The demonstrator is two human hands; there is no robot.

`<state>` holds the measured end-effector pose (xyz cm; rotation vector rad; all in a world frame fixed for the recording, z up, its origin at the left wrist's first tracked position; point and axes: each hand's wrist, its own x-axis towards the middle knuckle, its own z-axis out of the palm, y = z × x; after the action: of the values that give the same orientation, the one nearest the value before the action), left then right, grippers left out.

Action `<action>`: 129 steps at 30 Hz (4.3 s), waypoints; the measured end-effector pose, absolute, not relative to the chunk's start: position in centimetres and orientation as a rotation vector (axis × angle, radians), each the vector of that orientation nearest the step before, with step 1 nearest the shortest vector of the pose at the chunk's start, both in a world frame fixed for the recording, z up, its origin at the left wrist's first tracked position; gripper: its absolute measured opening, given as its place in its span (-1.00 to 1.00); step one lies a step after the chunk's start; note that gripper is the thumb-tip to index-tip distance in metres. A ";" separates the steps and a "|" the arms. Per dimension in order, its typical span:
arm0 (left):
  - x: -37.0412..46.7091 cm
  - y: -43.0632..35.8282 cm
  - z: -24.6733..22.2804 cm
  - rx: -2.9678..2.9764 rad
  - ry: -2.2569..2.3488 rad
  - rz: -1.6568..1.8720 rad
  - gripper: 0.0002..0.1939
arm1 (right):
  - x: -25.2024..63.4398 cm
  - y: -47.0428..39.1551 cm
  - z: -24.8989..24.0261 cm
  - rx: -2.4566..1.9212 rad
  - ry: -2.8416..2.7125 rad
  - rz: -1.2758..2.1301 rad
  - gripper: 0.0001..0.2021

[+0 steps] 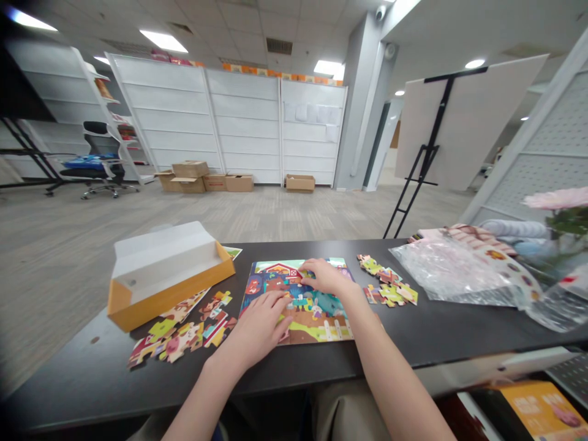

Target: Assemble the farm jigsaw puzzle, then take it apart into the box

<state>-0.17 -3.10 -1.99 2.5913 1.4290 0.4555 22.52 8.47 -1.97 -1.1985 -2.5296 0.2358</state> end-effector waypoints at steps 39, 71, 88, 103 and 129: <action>-0.7 -2.3 -2.3 2.619 1.378 0.427 -0.60 | 43.8 4.9 -0.4 -2.204 -1.983 0.018 -0.55; -0.7 -2.7 -1.4 2.603 1.367 0.420 -0.61 | 42.2 6.7 -2.5 -1.959 -1.950 0.070 -0.54; -0.6 -2.6 -1.8 2.614 1.391 0.410 -0.62 | 41.6 1.5 0.4 -1.682 -1.942 0.761 -0.41; -0.4 -2.6 -1.5 2.613 1.392 0.389 -0.63 | 42.3 5.2 0.3 -1.946 -2.080 0.106 -0.65; -0.6 -2.9 -1.2 2.599 1.380 0.410 -0.63 | 37.4 4.1 2.1 -1.919 -2.477 0.399 -0.50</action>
<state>-0.58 -2.93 -1.22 2.5987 1.3799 0.4104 37.44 4.09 2.11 -1.9187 -2.4766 0.3986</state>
